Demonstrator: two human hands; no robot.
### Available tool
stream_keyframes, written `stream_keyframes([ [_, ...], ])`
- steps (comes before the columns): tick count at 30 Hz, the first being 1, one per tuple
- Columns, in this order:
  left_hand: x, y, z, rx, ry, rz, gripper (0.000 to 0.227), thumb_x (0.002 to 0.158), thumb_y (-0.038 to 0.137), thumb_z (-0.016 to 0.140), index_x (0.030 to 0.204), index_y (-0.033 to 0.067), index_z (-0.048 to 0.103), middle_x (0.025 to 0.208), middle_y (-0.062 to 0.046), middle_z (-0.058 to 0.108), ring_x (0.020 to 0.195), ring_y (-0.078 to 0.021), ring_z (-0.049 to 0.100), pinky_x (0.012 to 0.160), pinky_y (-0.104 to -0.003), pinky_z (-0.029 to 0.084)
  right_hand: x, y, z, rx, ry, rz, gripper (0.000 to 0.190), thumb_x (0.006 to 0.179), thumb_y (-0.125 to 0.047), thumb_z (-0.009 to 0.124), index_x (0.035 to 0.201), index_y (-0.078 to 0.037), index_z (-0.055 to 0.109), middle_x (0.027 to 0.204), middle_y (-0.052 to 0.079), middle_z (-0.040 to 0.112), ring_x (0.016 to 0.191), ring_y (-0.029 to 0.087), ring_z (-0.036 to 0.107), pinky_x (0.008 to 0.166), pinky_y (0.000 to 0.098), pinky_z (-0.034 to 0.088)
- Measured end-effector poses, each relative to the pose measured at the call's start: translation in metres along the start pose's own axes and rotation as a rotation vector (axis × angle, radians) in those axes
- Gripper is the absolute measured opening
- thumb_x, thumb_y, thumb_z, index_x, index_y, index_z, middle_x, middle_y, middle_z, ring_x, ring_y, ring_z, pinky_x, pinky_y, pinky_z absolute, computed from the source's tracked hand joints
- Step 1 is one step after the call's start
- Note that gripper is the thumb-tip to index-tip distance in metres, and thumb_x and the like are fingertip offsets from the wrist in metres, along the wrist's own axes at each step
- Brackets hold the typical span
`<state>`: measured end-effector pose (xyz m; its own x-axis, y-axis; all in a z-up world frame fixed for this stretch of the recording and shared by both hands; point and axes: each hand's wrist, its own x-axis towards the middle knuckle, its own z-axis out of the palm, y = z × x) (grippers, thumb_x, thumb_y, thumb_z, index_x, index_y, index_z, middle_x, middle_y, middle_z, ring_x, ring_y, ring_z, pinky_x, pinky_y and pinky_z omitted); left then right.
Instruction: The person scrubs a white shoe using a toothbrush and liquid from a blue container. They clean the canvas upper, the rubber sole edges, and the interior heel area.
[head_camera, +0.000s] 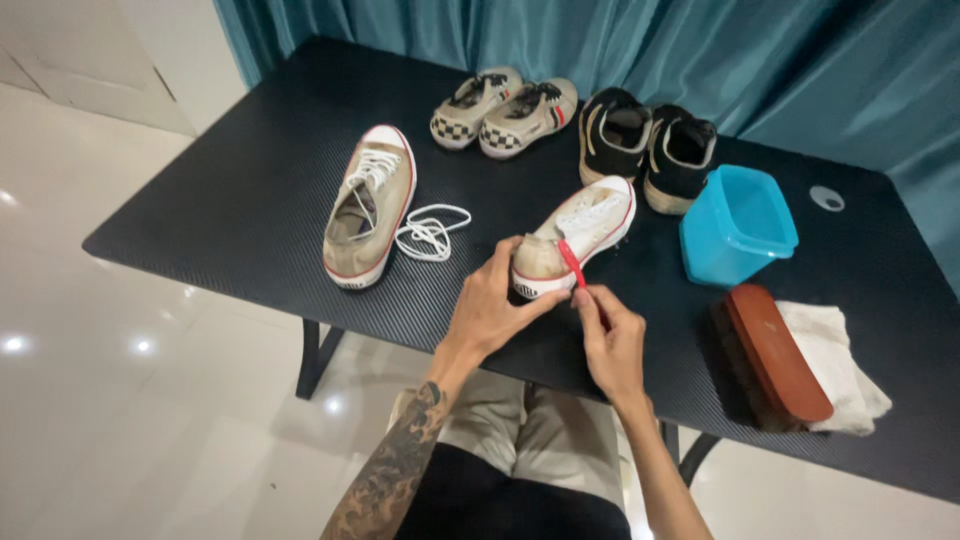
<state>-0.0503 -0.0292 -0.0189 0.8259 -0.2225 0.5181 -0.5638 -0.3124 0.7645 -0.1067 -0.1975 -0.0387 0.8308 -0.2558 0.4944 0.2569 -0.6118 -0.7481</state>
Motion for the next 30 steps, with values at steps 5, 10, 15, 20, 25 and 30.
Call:
stream_keyframes([
  [5,-0.001,0.003,-0.002,-0.018,-0.033,-0.013,0.078,0.075,0.047,0.079,0.131,0.0059,0.045,0.114,-0.028,0.066,0.108,-0.0448,0.066,0.092,-0.052,0.054,0.002,0.004,-0.003,-0.005,0.050,-0.024,0.016,0.098,-0.011,0.060,0.087,-0.012,0.071,0.065,0.013,0.065,0.060,0.015,0.054,0.059,0.0329,0.046],
  [10,0.006,-0.001,-0.005,-0.053,-0.028,-0.038,0.076,0.078,0.048,0.077,0.131,0.0051,0.043,0.112,-0.028,0.066,0.108,-0.0452,0.065,0.091,-0.051,0.054,0.016,0.001,-0.008,0.034,-0.057,-0.044,0.021,0.099,-0.010,0.058,0.084,-0.010,0.072,0.054,0.006,0.061,0.050,0.016,0.053,0.054,0.0274,0.042],
  [15,0.025,-0.006,-0.015,-0.040,-0.067,-0.007,0.080,0.073,0.053,0.078,0.127,0.0041,0.044,0.111,-0.031,0.065,0.106,-0.0489,0.064,0.091,-0.054,0.052,0.045,0.016,-0.017,-0.046,-0.089,-0.146,0.014,0.100,-0.015,0.058,0.093,-0.012,0.070,0.058,0.011,0.062,0.052,0.021,0.056,0.055,0.0335,0.047],
  [20,0.053,-0.058,-0.009,0.006,-0.005,0.146,0.078,0.069,0.058,0.080,0.118,0.0071,0.048,0.095,-0.026,0.068,0.091,-0.0452,0.069,0.079,-0.051,0.054,0.068,0.019,0.001,0.016,-0.045,-0.248,0.018,0.104,-0.019,0.050,0.098,-0.010,0.065,0.061,0.010,0.059,0.054,0.024,0.056,0.056,0.0346,0.048],
  [25,0.042,-0.061,-0.025,0.011,0.163,0.231,0.073,0.064,0.058,0.085,0.109,0.0101,0.054,0.077,-0.019,0.070,0.075,-0.0393,0.072,0.066,-0.042,0.056,0.090,0.044,0.020,0.347,0.170,-0.150,0.031,0.109,-0.029,0.036,0.092,-0.008,0.052,0.059,-0.001,0.039,0.050,0.010,0.039,0.050,0.0232,0.039],
  [30,0.033,-0.042,-0.043,-0.020,0.200,0.098,0.072,0.066,0.056,0.084,0.114,0.0119,0.054,0.083,-0.016,0.070,0.081,-0.0390,0.072,0.069,-0.041,0.055,0.097,0.044,0.021,0.386,0.181,-0.189,0.033,0.109,-0.025,0.038,0.089,-0.004,0.053,0.055,0.000,0.039,0.044,0.009,0.037,0.045,0.0222,0.037],
])
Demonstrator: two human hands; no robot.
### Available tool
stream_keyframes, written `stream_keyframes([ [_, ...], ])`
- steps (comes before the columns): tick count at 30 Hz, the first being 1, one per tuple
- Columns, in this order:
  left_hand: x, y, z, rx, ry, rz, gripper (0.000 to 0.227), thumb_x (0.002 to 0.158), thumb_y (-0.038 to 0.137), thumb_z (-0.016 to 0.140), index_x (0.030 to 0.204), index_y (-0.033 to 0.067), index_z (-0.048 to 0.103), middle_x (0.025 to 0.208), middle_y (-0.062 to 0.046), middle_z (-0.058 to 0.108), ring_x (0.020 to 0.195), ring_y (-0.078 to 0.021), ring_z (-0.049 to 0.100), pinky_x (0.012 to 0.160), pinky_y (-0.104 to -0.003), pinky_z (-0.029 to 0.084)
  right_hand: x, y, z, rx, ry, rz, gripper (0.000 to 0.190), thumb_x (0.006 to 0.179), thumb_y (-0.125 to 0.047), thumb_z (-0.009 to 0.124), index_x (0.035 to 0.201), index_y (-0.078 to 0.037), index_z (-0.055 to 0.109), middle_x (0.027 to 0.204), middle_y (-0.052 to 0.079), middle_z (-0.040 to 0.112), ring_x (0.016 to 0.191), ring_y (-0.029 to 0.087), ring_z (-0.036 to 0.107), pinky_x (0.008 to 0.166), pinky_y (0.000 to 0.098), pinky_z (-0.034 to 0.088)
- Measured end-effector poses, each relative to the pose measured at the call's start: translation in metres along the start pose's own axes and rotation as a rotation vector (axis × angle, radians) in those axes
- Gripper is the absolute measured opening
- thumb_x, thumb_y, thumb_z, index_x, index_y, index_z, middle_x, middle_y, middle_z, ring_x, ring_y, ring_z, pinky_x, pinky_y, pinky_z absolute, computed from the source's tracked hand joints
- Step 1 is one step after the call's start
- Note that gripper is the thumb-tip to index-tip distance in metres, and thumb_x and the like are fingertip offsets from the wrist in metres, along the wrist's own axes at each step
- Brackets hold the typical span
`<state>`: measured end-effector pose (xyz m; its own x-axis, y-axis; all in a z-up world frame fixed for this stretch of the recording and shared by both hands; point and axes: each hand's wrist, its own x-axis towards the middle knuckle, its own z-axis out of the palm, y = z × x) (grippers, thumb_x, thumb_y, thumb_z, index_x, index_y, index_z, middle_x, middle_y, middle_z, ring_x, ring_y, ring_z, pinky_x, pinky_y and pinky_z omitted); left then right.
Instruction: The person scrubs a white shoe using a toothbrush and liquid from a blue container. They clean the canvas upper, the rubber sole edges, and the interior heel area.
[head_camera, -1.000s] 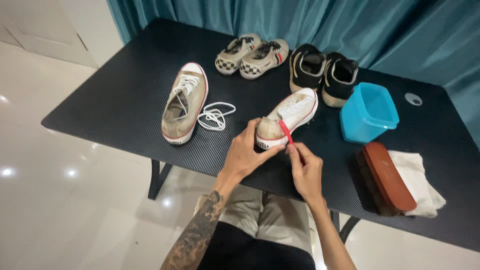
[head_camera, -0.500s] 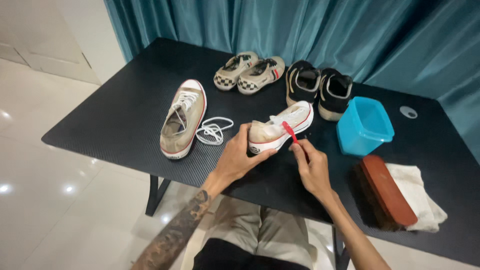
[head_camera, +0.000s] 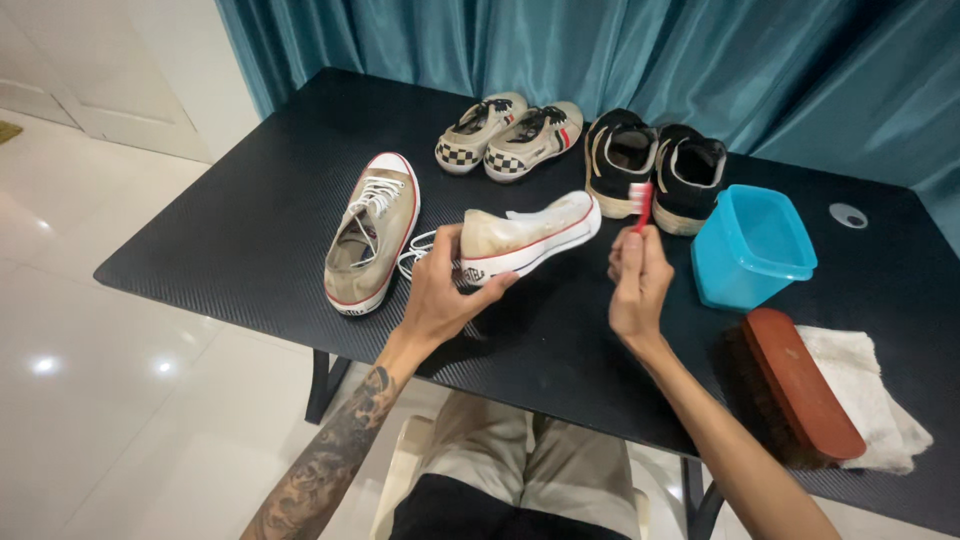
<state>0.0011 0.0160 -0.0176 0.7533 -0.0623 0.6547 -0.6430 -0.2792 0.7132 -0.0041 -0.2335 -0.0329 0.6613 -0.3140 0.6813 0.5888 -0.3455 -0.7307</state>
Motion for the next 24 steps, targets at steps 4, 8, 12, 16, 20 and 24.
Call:
stream_keyframes([
  [4,0.020,0.002,0.013,0.008,-0.005,0.036,0.071,0.070,0.055,0.083,0.115,0.0098,0.052,0.087,-0.019,0.070,0.083,-0.0401,0.071,0.070,-0.043,0.056,0.005,-0.004,0.009,-0.046,-0.064,-0.015,0.030,0.108,-0.025,0.041,0.089,-0.006,0.056,0.056,0.000,0.042,0.048,0.009,0.040,0.048,0.0233,0.038],
  [8,0.051,-0.021,0.033,0.085,-0.008,0.179,0.076,0.068,0.063,0.079,0.111,0.0081,0.051,0.085,-0.020,0.068,0.080,-0.0396,0.071,0.067,-0.045,0.055,0.012,-0.011,0.009,-0.196,-0.169,-0.064,0.026,0.106,-0.020,0.050,0.087,-0.006,0.062,0.054,0.007,0.050,0.049,0.015,0.048,0.051,0.0291,0.041],
  [12,0.066,-0.048,0.043,0.303,0.045,0.388,0.090,0.060,0.084,0.068,0.103,0.0054,0.054,0.076,-0.015,0.063,0.069,-0.0332,0.069,0.061,-0.040,0.057,0.012,-0.025,0.007,-0.219,-0.200,-0.022,0.026,0.105,-0.020,0.052,0.084,-0.010,0.064,0.048,0.001,0.044,0.049,0.010,0.042,0.050,0.0247,0.038],
  [16,0.056,-0.046,0.048,0.331,0.066,0.517,0.088,0.055,0.084,0.071,0.092,0.0073,0.053,0.074,-0.009,0.054,0.067,-0.0295,0.064,0.057,-0.037,0.054,0.006,-0.034,0.012,-0.208,-0.311,-0.158,0.024,0.101,-0.015,0.055,0.079,-0.008,0.064,0.052,0.009,0.058,0.045,0.024,0.056,0.048,0.0315,0.043],
  [20,0.052,-0.054,0.048,0.300,0.084,0.522,0.087,0.058,0.087,0.067,0.094,0.0092,0.052,0.076,-0.005,0.052,0.072,-0.0243,0.064,0.062,-0.032,0.055,0.008,-0.024,0.014,-0.390,-0.320,-0.268,0.019,0.100,-0.013,0.061,0.081,-0.009,0.065,0.058,0.011,0.062,0.053,0.032,0.062,0.048,0.0337,0.045],
  [24,0.047,-0.048,0.045,0.296,0.056,0.534,0.089,0.059,0.091,0.059,0.094,0.0099,0.052,0.077,-0.003,0.052,0.072,-0.0206,0.064,0.061,-0.031,0.055,-0.004,-0.030,0.014,-0.364,-0.308,-0.251,0.012,0.096,-0.011,0.064,0.085,-0.009,0.069,0.059,0.010,0.065,0.052,0.028,0.063,0.048,0.0318,0.045],
])
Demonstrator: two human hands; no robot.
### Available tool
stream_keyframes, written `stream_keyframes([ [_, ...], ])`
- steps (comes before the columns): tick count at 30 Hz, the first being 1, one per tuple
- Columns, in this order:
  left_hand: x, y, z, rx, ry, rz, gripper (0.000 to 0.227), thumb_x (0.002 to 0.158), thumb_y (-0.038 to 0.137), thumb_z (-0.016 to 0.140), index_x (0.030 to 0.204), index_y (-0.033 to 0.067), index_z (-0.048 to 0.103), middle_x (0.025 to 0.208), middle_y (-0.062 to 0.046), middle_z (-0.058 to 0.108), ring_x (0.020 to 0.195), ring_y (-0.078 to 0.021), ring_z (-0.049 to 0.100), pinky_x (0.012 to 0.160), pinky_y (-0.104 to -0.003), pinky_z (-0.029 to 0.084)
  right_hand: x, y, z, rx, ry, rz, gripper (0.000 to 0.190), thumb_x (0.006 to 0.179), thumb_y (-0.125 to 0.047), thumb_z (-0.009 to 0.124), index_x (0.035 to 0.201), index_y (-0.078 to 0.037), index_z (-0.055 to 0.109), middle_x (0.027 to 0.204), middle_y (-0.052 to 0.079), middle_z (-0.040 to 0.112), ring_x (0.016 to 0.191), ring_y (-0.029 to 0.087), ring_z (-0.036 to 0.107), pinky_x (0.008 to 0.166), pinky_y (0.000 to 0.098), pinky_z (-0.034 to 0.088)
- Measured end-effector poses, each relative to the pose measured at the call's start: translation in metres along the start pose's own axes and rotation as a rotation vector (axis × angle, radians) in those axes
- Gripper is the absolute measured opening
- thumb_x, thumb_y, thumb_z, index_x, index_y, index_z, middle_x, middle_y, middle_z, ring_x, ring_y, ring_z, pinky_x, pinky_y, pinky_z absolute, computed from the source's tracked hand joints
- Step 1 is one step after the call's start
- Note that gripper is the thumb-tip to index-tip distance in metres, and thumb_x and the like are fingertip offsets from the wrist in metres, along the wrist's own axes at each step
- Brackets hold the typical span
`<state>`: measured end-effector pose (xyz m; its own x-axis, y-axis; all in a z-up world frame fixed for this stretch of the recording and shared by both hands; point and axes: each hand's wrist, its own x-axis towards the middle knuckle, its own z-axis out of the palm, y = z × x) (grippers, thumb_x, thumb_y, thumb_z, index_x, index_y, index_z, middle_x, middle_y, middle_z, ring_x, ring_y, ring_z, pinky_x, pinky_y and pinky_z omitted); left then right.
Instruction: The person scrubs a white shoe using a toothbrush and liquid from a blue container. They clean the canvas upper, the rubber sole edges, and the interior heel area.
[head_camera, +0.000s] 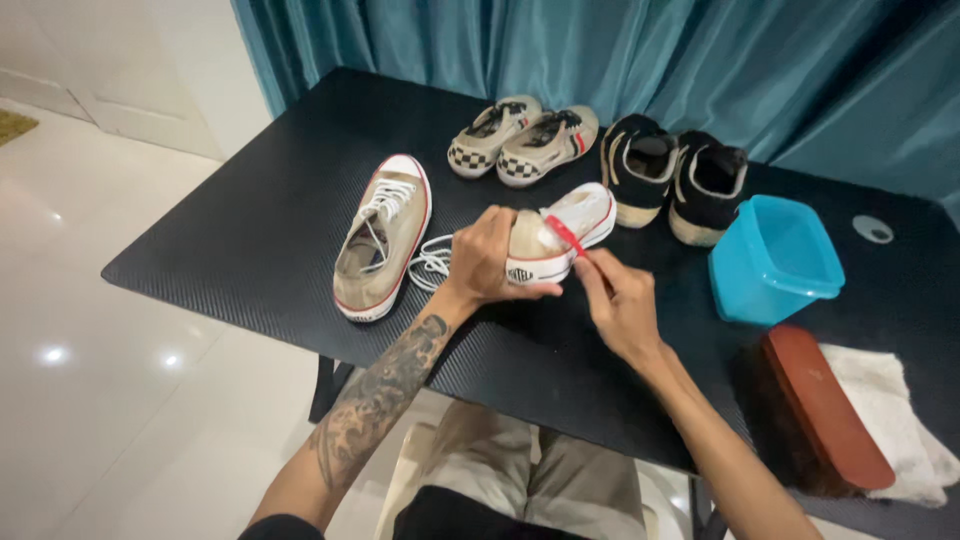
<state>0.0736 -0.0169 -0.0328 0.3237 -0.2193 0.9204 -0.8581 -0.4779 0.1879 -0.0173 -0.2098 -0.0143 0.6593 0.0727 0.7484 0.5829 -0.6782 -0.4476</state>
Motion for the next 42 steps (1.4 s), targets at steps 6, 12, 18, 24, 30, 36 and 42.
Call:
stream_keyframes([
  [6,0.002,0.000,0.004,-0.005,0.019,-0.027,0.087,0.060,0.087,0.065,0.099,0.0104,0.052,0.080,-0.003,0.052,0.073,-0.0215,0.065,0.061,-0.030,0.055,-0.001,0.006,-0.003,0.080,-0.024,0.088,0.016,0.098,-0.010,0.060,0.084,-0.010,0.068,0.062,0.009,0.065,0.052,0.022,0.060,0.052,0.0318,0.045],
  [12,-0.002,0.001,0.003,-0.034,0.014,-0.070,0.088,0.060,0.087,0.066,0.100,0.0094,0.051,0.081,-0.005,0.054,0.075,-0.0238,0.065,0.062,-0.033,0.055,-0.002,0.014,0.002,0.061,-0.007,0.130,0.019,0.100,-0.010,0.058,0.083,-0.010,0.066,0.061,0.010,0.063,0.053,0.018,0.057,0.053,0.0312,0.044],
  [18,0.009,0.003,-0.002,-0.045,0.028,-0.080,0.087,0.063,0.085,0.066,0.101,0.0082,0.052,0.081,-0.006,0.056,0.075,-0.0257,0.066,0.061,-0.035,0.055,0.002,0.006,0.005,0.059,-0.023,0.025,0.014,0.097,-0.005,0.059,0.087,-0.010,0.067,0.066,0.012,0.066,0.058,0.035,0.062,0.055,0.0387,0.047],
  [24,0.000,-0.001,0.001,-0.031,-0.003,-0.056,0.090,0.060,0.086,0.066,0.101,0.0080,0.051,0.081,-0.008,0.054,0.076,-0.0289,0.065,0.061,-0.039,0.055,-0.007,0.010,0.002,0.033,0.000,0.024,0.015,0.097,-0.008,0.061,0.083,-0.011,0.066,0.066,0.008,0.068,0.058,0.030,0.066,0.054,0.0350,0.047],
  [30,0.004,0.003,-0.001,-0.036,0.017,-0.053,0.085,0.062,0.085,0.066,0.099,0.0106,0.051,0.080,-0.004,0.053,0.076,-0.0236,0.064,0.063,-0.033,0.055,-0.012,0.013,0.010,0.067,-0.015,0.003,0.010,0.094,-0.010,0.066,0.085,-0.014,0.071,0.065,0.003,0.070,0.057,0.026,0.066,0.055,0.0285,0.048],
  [36,0.008,0.001,-0.001,-0.057,0.010,-0.047,0.085,0.061,0.084,0.068,0.099,0.0096,0.051,0.079,-0.006,0.053,0.076,-0.0250,0.064,0.064,-0.033,0.055,0.014,0.022,-0.010,0.035,-0.006,0.013,0.008,0.098,-0.007,0.065,0.095,-0.008,0.073,0.077,0.011,0.072,0.074,0.035,0.070,0.066,0.0396,0.052],
  [42,0.009,0.007,-0.005,-0.037,-0.002,-0.031,0.084,0.064,0.083,0.066,0.099,0.0089,0.051,0.079,-0.005,0.053,0.076,-0.0224,0.063,0.063,-0.031,0.055,0.030,0.019,-0.012,-0.010,-0.056,-0.157,0.008,0.099,-0.011,0.063,0.100,-0.009,0.071,0.080,0.009,0.067,0.082,0.037,0.060,0.080,0.0427,0.045],
])
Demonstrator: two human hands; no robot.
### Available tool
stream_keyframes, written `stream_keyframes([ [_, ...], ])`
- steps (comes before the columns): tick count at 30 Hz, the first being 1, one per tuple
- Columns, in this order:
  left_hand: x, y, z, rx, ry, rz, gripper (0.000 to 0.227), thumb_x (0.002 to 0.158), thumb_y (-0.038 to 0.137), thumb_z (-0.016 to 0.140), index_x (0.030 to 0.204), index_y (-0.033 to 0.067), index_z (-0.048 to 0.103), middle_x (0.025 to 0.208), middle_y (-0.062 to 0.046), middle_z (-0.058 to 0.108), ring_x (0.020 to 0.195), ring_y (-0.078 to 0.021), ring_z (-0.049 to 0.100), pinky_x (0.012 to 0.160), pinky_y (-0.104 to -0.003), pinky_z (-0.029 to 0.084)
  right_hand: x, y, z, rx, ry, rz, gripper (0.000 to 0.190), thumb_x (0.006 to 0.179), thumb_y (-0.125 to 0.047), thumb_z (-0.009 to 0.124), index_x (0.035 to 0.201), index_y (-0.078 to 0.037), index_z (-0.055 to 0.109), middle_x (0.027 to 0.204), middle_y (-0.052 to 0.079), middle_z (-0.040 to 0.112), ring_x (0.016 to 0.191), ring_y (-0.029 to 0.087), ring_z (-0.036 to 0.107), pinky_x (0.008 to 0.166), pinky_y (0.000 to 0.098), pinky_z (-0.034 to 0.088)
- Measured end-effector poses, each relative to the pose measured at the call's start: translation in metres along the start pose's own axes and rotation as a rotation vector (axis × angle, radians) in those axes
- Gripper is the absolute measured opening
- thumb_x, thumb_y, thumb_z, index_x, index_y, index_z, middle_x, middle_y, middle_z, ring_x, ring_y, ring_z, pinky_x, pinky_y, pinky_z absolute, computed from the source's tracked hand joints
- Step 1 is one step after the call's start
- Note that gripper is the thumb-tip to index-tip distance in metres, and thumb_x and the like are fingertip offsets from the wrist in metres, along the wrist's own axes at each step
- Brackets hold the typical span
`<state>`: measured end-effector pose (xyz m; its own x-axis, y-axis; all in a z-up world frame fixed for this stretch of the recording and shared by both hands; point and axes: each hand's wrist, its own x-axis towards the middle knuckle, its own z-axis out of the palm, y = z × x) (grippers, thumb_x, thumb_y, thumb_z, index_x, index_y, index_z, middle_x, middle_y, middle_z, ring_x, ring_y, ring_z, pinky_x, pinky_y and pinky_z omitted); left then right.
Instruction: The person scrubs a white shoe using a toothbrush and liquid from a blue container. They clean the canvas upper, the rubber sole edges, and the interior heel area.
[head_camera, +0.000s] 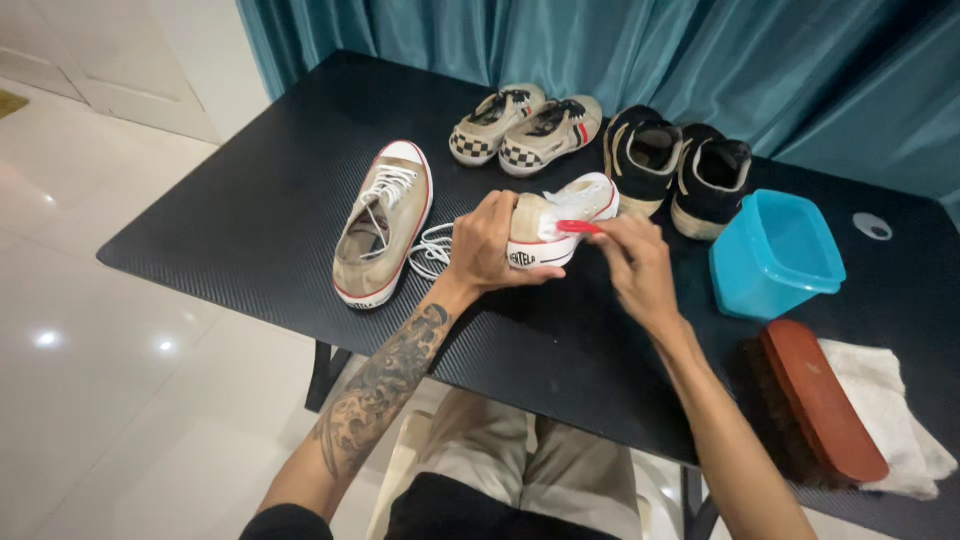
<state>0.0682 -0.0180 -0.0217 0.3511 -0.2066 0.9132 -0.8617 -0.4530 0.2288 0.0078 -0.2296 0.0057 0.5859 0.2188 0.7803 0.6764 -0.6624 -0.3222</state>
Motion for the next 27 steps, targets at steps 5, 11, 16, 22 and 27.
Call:
stream_keyframes([
  [5,0.002,-0.005,0.005,-0.013,0.002,0.004,0.086,0.060,0.084,0.068,0.098,0.0095,0.051,0.078,-0.005,0.053,0.075,-0.0222,0.063,0.062,-0.032,0.055,-0.006,0.005,0.000,0.001,0.012,-0.019,0.006,0.097,-0.009,0.065,0.100,-0.009,0.071,0.084,0.011,0.066,0.085,0.037,0.059,0.085,0.0430,0.044],
  [11,0.002,-0.002,0.000,0.002,-0.008,0.011,0.086,0.061,0.085,0.067,0.099,0.0092,0.050,0.078,-0.005,0.052,0.075,-0.0227,0.063,0.062,-0.032,0.055,-0.010,0.026,-0.001,0.015,0.019,-0.058,0.008,0.097,-0.009,0.065,0.102,-0.009,0.071,0.087,0.009,0.068,0.082,0.034,0.059,0.085,0.0419,0.044],
  [16,-0.003,-0.006,0.001,0.023,0.014,0.004,0.084,0.062,0.085,0.066,0.097,0.0097,0.050,0.078,-0.004,0.052,0.075,-0.0212,0.063,0.062,-0.029,0.054,-0.003,0.011,0.006,0.071,0.016,-0.089,0.008,0.095,-0.008,0.067,0.101,-0.009,0.072,0.085,0.010,0.068,0.082,0.034,0.060,0.085,0.0426,0.045],
  [22,0.000,-0.007,0.003,-0.025,0.000,-0.028,0.086,0.060,0.084,0.068,0.099,0.0097,0.051,0.079,-0.004,0.052,0.076,-0.0231,0.063,0.061,-0.033,0.055,0.008,0.000,-0.002,0.062,-0.013,-0.053,0.006,0.096,-0.009,0.067,0.098,-0.012,0.071,0.086,0.006,0.065,0.083,0.026,0.055,0.087,0.0393,0.040],
  [27,-0.002,-0.007,0.002,-0.026,-0.019,-0.031,0.085,0.060,0.083,0.068,0.100,0.0097,0.050,0.078,-0.004,0.053,0.077,-0.0223,0.063,0.063,-0.032,0.055,0.004,0.023,0.004,0.013,-0.062,-0.032,0.021,0.105,-0.019,0.053,0.089,-0.012,0.065,0.084,0.005,0.057,0.089,0.029,0.049,0.088,0.0396,0.036],
])
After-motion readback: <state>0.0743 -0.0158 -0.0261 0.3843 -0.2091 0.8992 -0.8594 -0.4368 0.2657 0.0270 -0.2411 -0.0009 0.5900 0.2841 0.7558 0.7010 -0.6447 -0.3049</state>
